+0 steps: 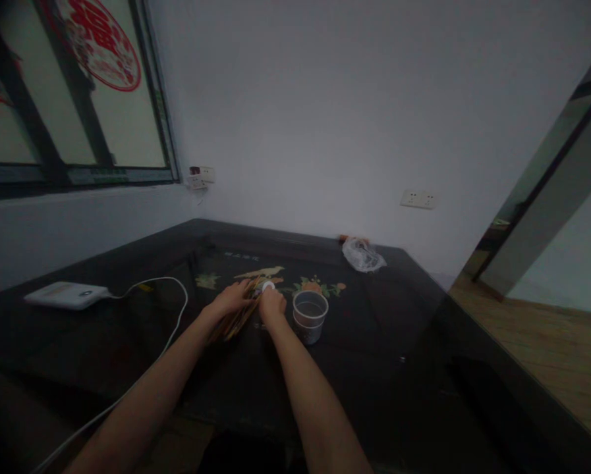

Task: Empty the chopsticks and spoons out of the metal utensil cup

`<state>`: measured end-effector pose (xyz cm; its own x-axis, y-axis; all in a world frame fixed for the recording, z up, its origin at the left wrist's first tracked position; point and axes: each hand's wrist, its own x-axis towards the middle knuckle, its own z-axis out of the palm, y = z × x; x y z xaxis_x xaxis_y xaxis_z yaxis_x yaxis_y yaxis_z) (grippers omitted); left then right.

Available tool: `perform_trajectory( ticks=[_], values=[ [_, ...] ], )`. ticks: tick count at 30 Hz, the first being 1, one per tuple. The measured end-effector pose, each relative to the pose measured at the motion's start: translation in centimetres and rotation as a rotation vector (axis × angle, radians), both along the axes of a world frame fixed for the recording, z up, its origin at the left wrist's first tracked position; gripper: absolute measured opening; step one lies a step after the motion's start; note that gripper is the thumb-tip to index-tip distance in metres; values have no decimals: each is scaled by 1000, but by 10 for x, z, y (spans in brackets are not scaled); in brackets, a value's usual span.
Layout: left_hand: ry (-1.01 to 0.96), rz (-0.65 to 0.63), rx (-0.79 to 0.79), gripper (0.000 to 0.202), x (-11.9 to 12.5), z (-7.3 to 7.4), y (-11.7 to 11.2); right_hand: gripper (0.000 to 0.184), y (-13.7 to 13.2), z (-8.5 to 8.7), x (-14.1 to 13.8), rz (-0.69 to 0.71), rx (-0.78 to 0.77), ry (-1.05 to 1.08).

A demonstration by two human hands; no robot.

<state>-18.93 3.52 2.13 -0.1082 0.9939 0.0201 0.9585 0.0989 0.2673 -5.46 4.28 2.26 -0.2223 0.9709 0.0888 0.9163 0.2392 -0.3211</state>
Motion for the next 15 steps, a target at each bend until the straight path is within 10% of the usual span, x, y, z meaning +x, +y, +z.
perform_trajectory(
  ticks=[15],
  values=[
    [34, -10, 0, 56, -2, 0, 1, 29, 22, -5, -1, -75, -114, 131]
  ],
)
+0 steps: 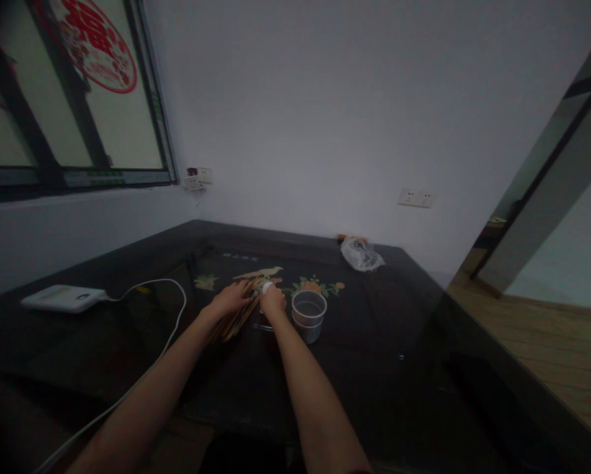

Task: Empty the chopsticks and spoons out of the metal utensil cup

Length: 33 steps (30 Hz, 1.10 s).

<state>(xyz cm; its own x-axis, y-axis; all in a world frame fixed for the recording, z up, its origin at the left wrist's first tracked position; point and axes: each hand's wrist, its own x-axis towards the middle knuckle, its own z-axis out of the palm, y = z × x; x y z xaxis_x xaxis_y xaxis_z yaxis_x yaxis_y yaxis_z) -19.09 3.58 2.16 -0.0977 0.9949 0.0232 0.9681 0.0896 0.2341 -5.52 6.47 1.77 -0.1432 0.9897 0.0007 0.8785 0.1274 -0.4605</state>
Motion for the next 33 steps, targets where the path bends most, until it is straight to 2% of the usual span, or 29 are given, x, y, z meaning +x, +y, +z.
perform_trajectory(
  ticks=[7, 13, 16, 19, 24, 28, 30, 33],
  values=[
    [6, 20, 1, 53, -2, 0, -1, 31, 3, 3, -1, -45, -9, 31],
    [-5, 20, 52, 50, -3, 5, 0, 34, -10, 13, -1, -44, 78, 24],
    [-36, 7, 99, 48, -3, 9, 0, 28, -28, 25, 2, 23, 174, -13],
    [-77, 2, 112, 46, -4, 10, 0, 23, -53, 40, 10, 165, 262, -43],
    [-97, 19, 170, 42, -7, 12, 1, 15, -102, 56, 47, 497, 343, 92],
    [-178, -112, 372, 32, 7, 19, 0, 19, -131, 56, 92, 697, 372, 234],
    [-322, -206, 442, 30, 23, 23, -4, 26, -138, 55, 115, 691, 401, 295],
    [-654, -363, 412, 31, 51, 25, -10, 31, -135, 59, 149, 573, 551, 424]
  ],
)
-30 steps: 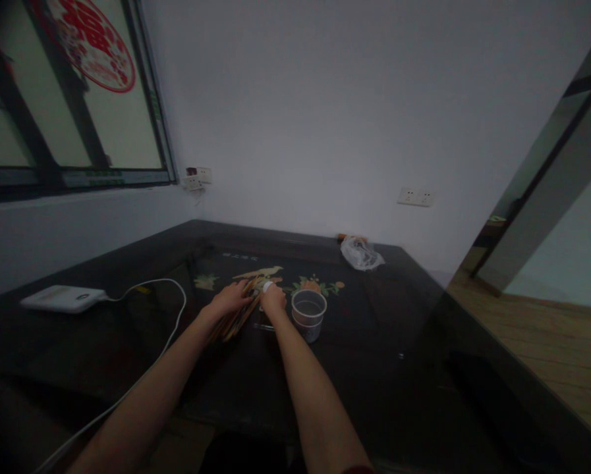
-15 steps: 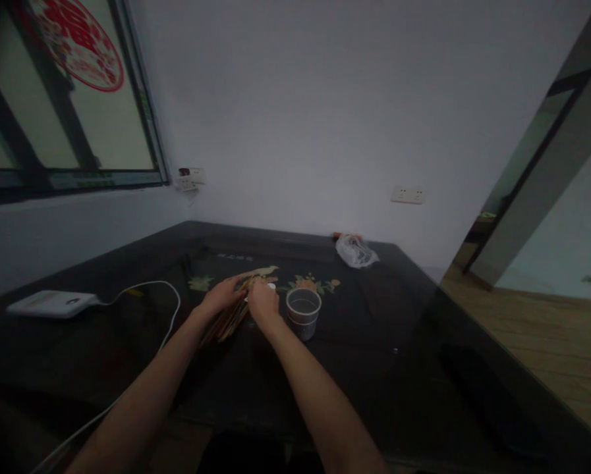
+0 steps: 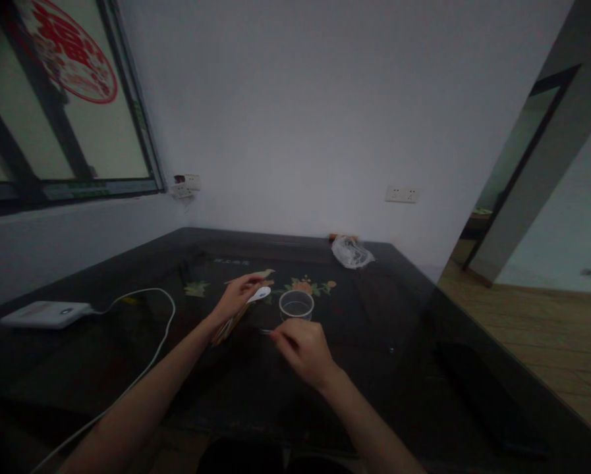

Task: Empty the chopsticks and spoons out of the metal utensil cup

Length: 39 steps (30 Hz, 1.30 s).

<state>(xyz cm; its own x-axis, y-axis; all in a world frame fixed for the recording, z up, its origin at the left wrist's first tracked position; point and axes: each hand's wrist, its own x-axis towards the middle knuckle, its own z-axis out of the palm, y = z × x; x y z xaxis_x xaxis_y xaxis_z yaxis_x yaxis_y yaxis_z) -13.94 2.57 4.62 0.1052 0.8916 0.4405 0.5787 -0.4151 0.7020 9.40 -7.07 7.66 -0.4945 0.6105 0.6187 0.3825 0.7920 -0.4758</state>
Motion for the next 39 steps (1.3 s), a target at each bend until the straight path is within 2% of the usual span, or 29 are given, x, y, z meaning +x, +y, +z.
perform_trajectory(
  ticks=[3, 5, 7, 10, 12, 14, 17, 22, 25, 28, 33, 36, 39],
  values=[
    [-218, -188, -56, 41, 22, -5, -6, 33, 19, 2, 27, -213, -11, 271],
    [-260, -272, -120, 53, 32, -10, -9, 33, 39, -3, 40, -332, -99, 460],
    [-265, -373, -210, 74, 40, -15, -14, 30, 61, -15, 49, -382, -246, 556],
    [-302, -534, -314, 105, 52, -22, -21, 23, 87, -41, 54, -343, -494, 432],
    [-333, -576, -325, 113, 61, -28, -24, 17, 97, -60, 53, -317, -611, 305],
    [-370, -551, -308, 110, 68, -35, -26, 18, 101, -74, 50, -269, -677, 261],
    [-414, -471, -284, 101, 75, -43, -25, 21, 101, -85, 45, -203, -677, 252],
    [-385, -381, -207, 84, 77, -51, -23, 22, 99, -86, 43, -169, -644, 238],
    [-345, -340, -223, 75, 78, -49, -24, 21, 98, -85, 43, -168, -635, 246],
    [-319, -312, -232, 69, 78, -41, -29, 22, 95, -82, 41, -169, -643, 268],
    [-314, -236, -181, 62, 71, -15, -33, 31, 92, -72, 42, -209, -628, 369],
    [-368, -140, -157, 59, 55, -2, -29, 35, 93, -69, 45, -230, -622, 421],
    [-482, -82, -125, 58, 24, 6, -22, 35, 95, -69, 46, -241, -638, 424]
  ],
)
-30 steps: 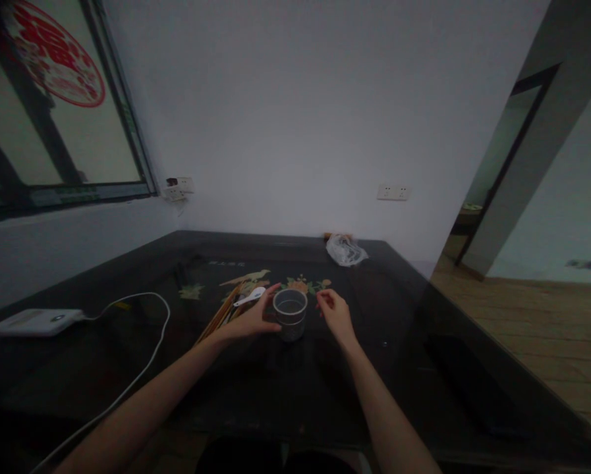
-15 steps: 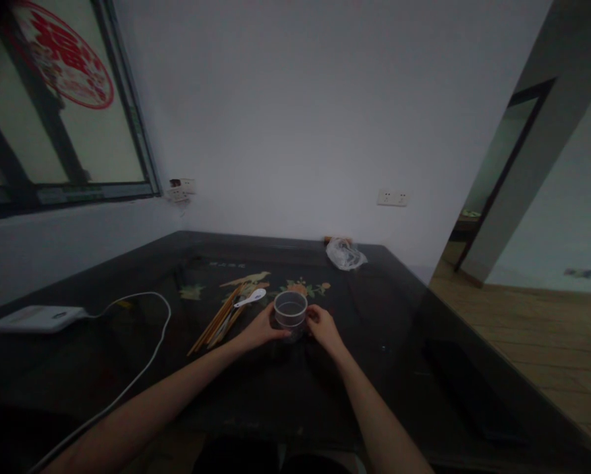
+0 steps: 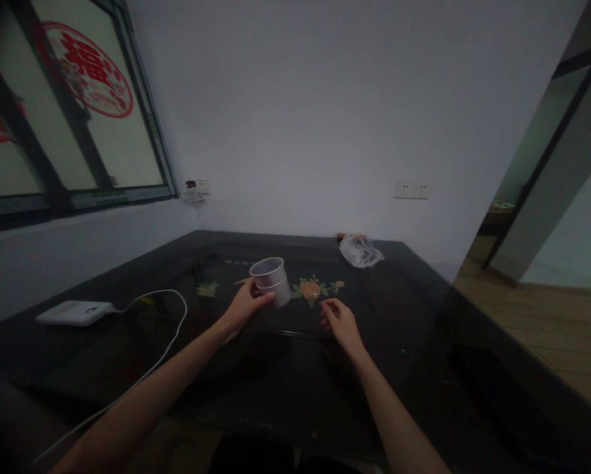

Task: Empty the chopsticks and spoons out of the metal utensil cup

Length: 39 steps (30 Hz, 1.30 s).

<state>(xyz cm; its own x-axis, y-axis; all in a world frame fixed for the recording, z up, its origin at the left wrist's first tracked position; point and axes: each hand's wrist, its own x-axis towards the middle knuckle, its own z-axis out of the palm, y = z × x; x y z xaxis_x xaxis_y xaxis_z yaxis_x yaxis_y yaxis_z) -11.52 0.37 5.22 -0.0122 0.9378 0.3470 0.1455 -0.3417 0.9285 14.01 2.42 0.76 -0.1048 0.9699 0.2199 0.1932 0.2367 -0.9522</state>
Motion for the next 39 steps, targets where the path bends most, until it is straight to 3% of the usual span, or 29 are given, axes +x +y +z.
perform_trajectory(
  ticks=[2, 7, 9, 12, 18, 26, 39],
  values=[
    [-27, 109, 34, 57, -30, 1, 5, 34, 0, -1, -1, 4, -4, -20],
    [146, 480, 51, 58, -111, -9, 10, 30, -3, -4, -4, 23, 18, -74],
    [212, 529, 12, 58, -135, -15, 8, 29, -3, -6, -4, 26, 22, -94],
    [338, 501, -55, 59, -153, -24, 0, 29, -3, -8, -4, 20, 24, -126],
    [426, 545, -93, 61, -153, -39, -8, 30, -6, -4, -4, 18, 35, -177],
    [395, 569, -85, 59, -145, -43, -10, 33, -7, 0, -5, 24, 70, -235],
    [371, 487, -70, 63, -150, -55, -6, 34, -6, -4, -4, 38, 81, -274]
  ],
)
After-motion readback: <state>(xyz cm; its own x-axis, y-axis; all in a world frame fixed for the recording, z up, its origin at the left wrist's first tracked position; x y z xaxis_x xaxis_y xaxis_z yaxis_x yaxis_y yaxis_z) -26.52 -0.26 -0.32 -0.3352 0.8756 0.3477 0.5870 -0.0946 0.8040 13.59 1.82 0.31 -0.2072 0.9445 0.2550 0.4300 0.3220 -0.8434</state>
